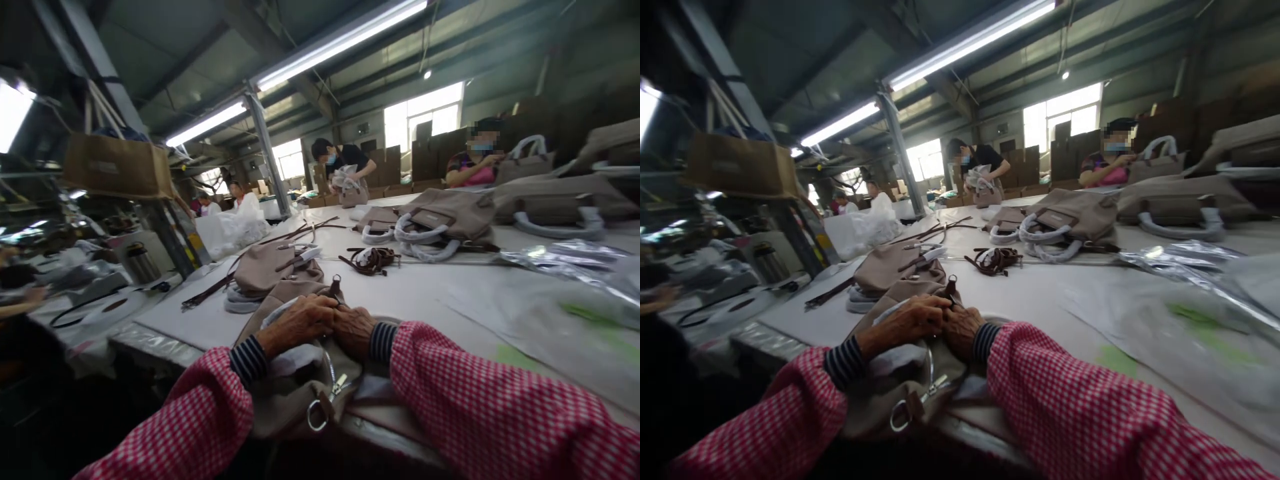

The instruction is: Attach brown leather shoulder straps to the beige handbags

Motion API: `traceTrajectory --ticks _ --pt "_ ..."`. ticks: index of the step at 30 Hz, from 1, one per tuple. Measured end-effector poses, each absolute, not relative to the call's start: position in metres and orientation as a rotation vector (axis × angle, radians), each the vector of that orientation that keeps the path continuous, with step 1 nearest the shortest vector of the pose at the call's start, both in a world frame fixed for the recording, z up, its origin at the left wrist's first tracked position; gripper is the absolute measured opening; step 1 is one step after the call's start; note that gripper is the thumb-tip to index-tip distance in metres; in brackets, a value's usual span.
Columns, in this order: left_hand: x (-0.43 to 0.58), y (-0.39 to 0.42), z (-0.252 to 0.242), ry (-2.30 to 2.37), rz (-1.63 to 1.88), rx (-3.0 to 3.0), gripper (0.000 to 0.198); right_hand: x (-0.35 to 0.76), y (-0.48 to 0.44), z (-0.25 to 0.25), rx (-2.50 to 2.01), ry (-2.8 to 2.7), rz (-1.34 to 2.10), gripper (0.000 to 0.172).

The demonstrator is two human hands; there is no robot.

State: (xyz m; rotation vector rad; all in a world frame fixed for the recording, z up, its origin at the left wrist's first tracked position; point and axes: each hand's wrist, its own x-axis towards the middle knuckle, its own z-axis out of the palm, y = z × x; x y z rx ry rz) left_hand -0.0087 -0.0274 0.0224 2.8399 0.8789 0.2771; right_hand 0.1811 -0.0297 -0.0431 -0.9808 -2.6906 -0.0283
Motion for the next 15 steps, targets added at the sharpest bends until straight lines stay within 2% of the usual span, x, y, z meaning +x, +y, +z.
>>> traceTrajectory --ticks 5,9,12,15 --pt "0.011 -0.031 0.034 0.726 0.303 2.826 0.015 0.219 -0.044 -0.029 -1.013 -2.692 0.114 0.051" --pt "0.033 -0.037 0.043 0.652 0.314 2.781 0.019 0.251 -0.053 -0.021 -1.224 -2.614 0.227 0.054" --pt "0.036 -0.039 0.044 0.753 0.272 2.725 0.020 0.261 -0.056 -0.024 -1.219 -2.581 0.266 0.047" --pt "0.029 -0.039 0.043 0.815 0.246 2.679 0.023 0.260 -0.057 -0.031 -1.066 -2.569 0.285 0.032"
